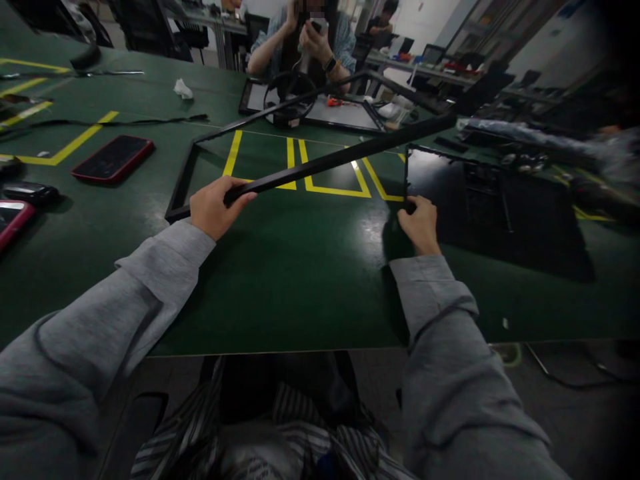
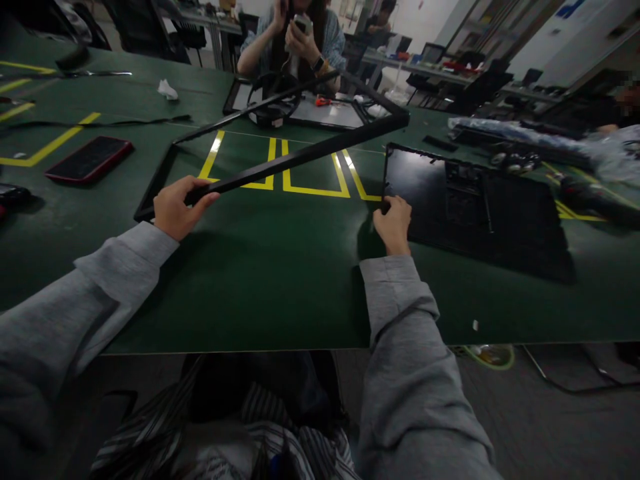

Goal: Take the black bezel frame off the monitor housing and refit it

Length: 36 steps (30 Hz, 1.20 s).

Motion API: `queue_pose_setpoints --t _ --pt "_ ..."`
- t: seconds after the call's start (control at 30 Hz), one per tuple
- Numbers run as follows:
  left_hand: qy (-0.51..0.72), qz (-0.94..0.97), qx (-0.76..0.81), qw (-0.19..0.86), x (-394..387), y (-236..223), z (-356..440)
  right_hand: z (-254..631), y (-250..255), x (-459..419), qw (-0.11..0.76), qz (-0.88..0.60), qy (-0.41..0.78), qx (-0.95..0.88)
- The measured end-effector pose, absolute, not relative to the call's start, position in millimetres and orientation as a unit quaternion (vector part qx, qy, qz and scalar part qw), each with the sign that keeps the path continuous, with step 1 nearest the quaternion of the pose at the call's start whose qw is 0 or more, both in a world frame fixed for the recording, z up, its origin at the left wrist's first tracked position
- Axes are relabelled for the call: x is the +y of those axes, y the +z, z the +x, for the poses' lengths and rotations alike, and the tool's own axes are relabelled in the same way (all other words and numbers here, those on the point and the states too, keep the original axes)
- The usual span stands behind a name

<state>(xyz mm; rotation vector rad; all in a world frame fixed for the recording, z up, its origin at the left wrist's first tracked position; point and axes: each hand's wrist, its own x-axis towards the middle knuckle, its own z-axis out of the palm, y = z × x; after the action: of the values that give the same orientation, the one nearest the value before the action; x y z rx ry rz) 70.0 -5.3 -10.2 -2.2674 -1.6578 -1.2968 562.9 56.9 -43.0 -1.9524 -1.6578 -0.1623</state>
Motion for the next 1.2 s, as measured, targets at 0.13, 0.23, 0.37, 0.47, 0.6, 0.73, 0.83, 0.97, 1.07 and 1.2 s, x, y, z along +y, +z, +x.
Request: queue_pose_setpoints --t 0.13,0.23,0.37,0.47,0.6,0.73,0.83,0.97,1.07,1.2 --pt "-0.422 -0.733 -0.534 0.018 -6.4 -9.2 71.5 564.2 -42.1 60.8 0.321 -0.745 -0.029 -0.584" --pt "-0.416 -0.737 -0.532 0.018 -6.7 -10.3 72.9 550.9 -38.1 61.1 0.323 -0.729 -0.003 -0.603" --pt "-0.417 -0.738 -0.531 0.022 -6.8 -11.8 73.8 482.7 -37.3 50.9 0.317 -0.657 0.042 -0.682" --pt "-0.416 -0.740 -0.528 0.027 -5.9 -11.8 72.3 403.6 -34.4 34.5 0.288 -0.548 0.111 -0.777" --pt "-0.420 -0.741 -0.523 0.035 -4.4 -9.8 69.8 353.9 -18.5 25.4 0.338 -0.456 0.159 -0.808" --pt "-0.416 -0.734 -0.535 0.037 -4.7 -7.4 70.7 415.8 4.4 44.8 0.548 -0.529 0.190 -0.619" --pt "-0.404 -0.735 -0.544 0.032 -6.1 -6.4 72.2 480.8 19.9 54.2 0.651 -0.551 0.292 -0.432" --pt "-0.366 -0.766 -0.528 0.028 -10.1 -4.5 73.6 516.5 33.1 46.3 0.648 -0.484 0.462 -0.364" --pt "-0.332 -0.799 -0.500 0.030 -14.4 -2.4 75.1 508.9 35.7 39.7 0.617 -0.478 0.501 -0.375" --pt "-0.317 -0.819 -0.477 0.041 -18.7 -0.6 77.7 500.7 34.3 38.5 0.562 -0.528 0.474 -0.424"
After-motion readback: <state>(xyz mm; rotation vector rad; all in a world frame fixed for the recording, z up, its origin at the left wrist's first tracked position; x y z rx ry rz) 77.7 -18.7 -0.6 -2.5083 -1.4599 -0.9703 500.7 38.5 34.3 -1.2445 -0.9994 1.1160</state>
